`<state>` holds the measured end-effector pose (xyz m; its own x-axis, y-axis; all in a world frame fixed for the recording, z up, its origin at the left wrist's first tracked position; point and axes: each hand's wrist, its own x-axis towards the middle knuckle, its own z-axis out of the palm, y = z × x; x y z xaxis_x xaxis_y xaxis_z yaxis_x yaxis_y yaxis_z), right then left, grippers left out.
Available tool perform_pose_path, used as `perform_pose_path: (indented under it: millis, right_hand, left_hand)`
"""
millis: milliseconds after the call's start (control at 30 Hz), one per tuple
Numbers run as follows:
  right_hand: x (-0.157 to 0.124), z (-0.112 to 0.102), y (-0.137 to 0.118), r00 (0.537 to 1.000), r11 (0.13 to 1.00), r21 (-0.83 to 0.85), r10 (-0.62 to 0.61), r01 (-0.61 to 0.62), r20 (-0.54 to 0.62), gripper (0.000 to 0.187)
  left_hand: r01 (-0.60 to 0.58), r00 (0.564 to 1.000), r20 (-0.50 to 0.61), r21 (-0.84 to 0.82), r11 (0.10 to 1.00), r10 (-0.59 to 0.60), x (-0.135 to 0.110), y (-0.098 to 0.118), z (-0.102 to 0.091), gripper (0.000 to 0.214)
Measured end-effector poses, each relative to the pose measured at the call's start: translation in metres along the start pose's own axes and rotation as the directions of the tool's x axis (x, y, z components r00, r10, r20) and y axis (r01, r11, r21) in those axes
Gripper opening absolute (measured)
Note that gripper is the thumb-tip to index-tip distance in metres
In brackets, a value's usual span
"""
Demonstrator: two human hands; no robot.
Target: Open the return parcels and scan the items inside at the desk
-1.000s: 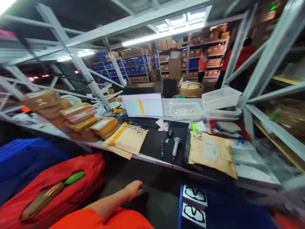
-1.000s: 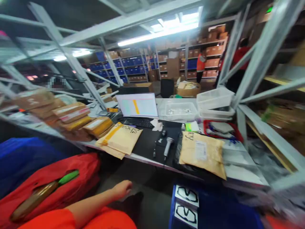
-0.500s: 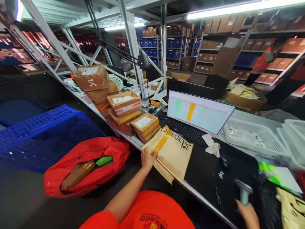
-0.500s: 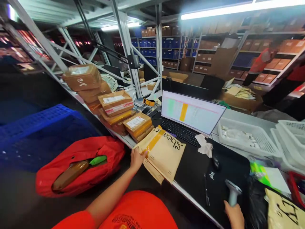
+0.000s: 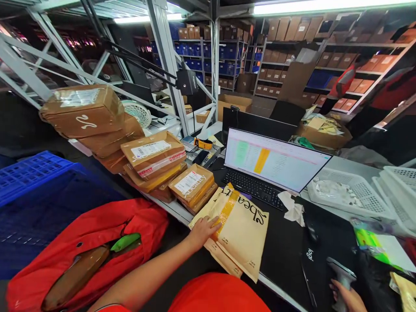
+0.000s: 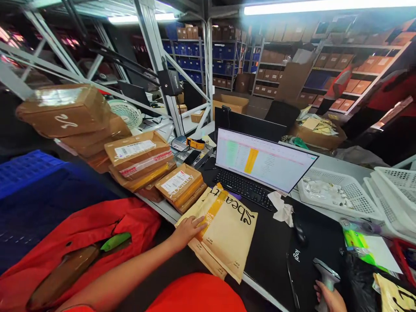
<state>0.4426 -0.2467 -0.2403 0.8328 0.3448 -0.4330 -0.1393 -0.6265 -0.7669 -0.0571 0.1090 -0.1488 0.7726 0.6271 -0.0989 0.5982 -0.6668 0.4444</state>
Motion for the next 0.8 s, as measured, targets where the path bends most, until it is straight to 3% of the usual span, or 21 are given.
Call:
perform_pose_path:
  millis: [100,233,300,400,467,500,567,667,733,800]
  right_hand:
    - [0.003,0.003,0.003,0.989,0.983,0.122,0.143,-0.138,-0.034,0.039]
    - [-0.009,-0.003,-0.001,0.977,0.97,0.162,0.197,-0.182,-0.082,0.037]
    - [-0.025,-0.01,-0.01,0.969,0.959,0.217,0.214,-0.183,-0.126,0.039]
    - [-0.059,-0.021,-0.027,0.964,0.943,0.308,0.19,-0.127,-0.186,0.051]
    - [-0.084,-0.027,-0.038,0.967,0.934,0.344,0.168,-0.095,-0.19,0.062]
    - [-0.096,-0.03,-0.042,0.969,0.93,0.356,0.168,-0.094,-0.182,0.066]
    - [-0.118,-0.036,-0.048,0.971,0.923,0.368,0.184,-0.116,-0.154,0.07]
    - [-0.143,-0.043,-0.058,0.987,0.933,0.35,0.129,-0.088,-0.096,0.075]
    - [-0.157,-0.045,-0.069,0.997,0.95,0.306,0.077,-0.063,-0.032,0.074]
    - [-0.169,-0.041,-0.086,0.996,0.975,0.209,0.065,-0.077,0.067,0.062]
  left_hand:
    - [-0.027,1.0,-0.014,-0.096,0.995,0.025,0.01,0.009,-0.012,0.035]
    - [-0.05,0.997,-0.061,-0.154,0.987,0.041,0.02,0.04,-0.03,0.03]
    - [-0.052,0.989,-0.147,-0.189,0.981,0.024,0.025,0.061,-0.042,0.031]
    - [-0.031,0.933,-0.35,-0.325,0.945,-0.09,0.033,0.089,-0.061,0.029]
    - [-0.011,0.891,-0.398,-0.498,0.867,-0.217,0.039,0.101,-0.073,0.029]
    - [-0.005,0.892,-0.362,-0.609,0.793,-0.272,0.043,0.105,-0.077,0.033]
    - [0.035,0.928,-0.185,-0.819,0.572,-0.322,0.05,0.105,-0.079,0.044]
    - [0.194,0.953,0.12,-0.947,0.258,-0.277,0.059,0.092,-0.067,0.058]
    - [0.278,0.933,0.216,-0.94,0.197,-0.287,0.065,0.078,-0.05,0.06]
    - [0.307,0.918,0.23,-0.928,0.211,-0.323,0.068,0.065,-0.03,0.059]
